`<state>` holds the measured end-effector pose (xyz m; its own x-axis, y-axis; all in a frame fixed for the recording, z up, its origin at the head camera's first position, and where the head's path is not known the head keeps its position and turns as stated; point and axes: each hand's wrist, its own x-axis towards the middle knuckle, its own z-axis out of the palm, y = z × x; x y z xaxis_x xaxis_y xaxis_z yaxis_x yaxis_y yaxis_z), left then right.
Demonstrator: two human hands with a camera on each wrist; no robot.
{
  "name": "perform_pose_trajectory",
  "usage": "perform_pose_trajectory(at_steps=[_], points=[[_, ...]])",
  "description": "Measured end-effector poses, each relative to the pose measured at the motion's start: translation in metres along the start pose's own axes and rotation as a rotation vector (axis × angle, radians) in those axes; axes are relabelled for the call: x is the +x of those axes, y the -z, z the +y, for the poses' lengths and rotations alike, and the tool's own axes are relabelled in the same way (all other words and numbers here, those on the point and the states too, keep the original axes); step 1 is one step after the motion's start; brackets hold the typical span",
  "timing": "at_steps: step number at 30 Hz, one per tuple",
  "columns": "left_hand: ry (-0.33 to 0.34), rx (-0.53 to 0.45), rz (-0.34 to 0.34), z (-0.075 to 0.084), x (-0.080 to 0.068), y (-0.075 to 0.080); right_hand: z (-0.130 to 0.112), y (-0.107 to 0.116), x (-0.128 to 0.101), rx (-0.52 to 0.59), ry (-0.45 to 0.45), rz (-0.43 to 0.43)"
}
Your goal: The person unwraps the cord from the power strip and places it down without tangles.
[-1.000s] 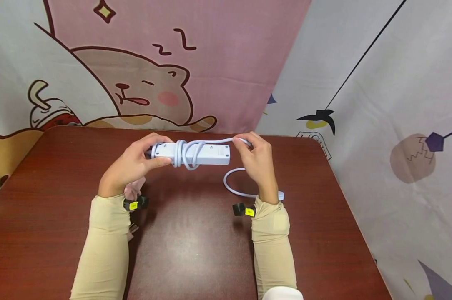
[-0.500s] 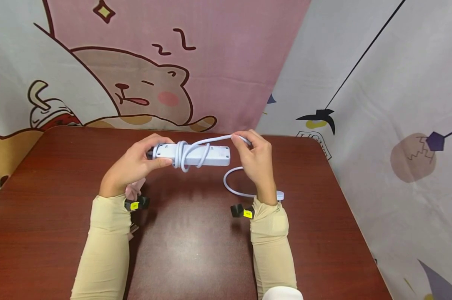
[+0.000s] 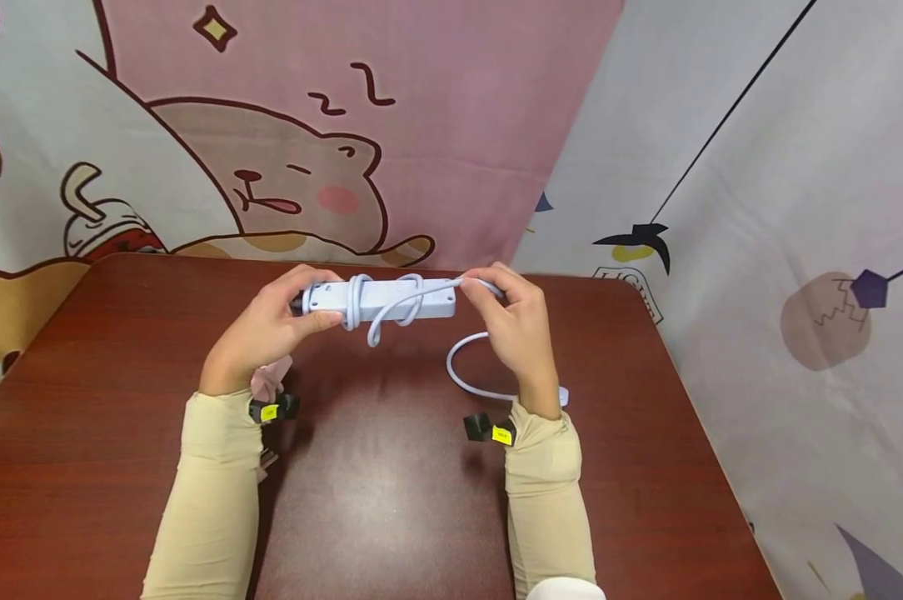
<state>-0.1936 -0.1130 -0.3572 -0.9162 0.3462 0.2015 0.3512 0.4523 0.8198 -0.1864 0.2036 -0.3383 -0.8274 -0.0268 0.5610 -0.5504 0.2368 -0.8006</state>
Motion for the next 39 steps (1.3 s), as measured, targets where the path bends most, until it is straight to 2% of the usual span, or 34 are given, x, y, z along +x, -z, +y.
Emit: perform_pose_trajectory(at_steps=[8,12,18,25,39], points=[[0.002,0.013,0.098,0.000,0.000,0.001,-0.002,0.002,-0.002,0.122,-0.030,-0.036],[0.001,0.017,0.135,0.000,-0.001,0.003,-0.002,0.003,-0.002,0.144,-0.052,-0.056],[-0.017,0.029,0.168,-0.001,-0.001,0.005,0.003,0.007,-0.002,0.143,-0.072,-0.081],[-0.022,0.023,0.172,0.000,0.000,0.007,0.010,0.013,-0.001,0.154,-0.104,-0.099],[-0.032,0.015,0.193,-0.001,-0.001,0.008,0.031,0.019,0.001,-0.012,-0.233,-0.099]])
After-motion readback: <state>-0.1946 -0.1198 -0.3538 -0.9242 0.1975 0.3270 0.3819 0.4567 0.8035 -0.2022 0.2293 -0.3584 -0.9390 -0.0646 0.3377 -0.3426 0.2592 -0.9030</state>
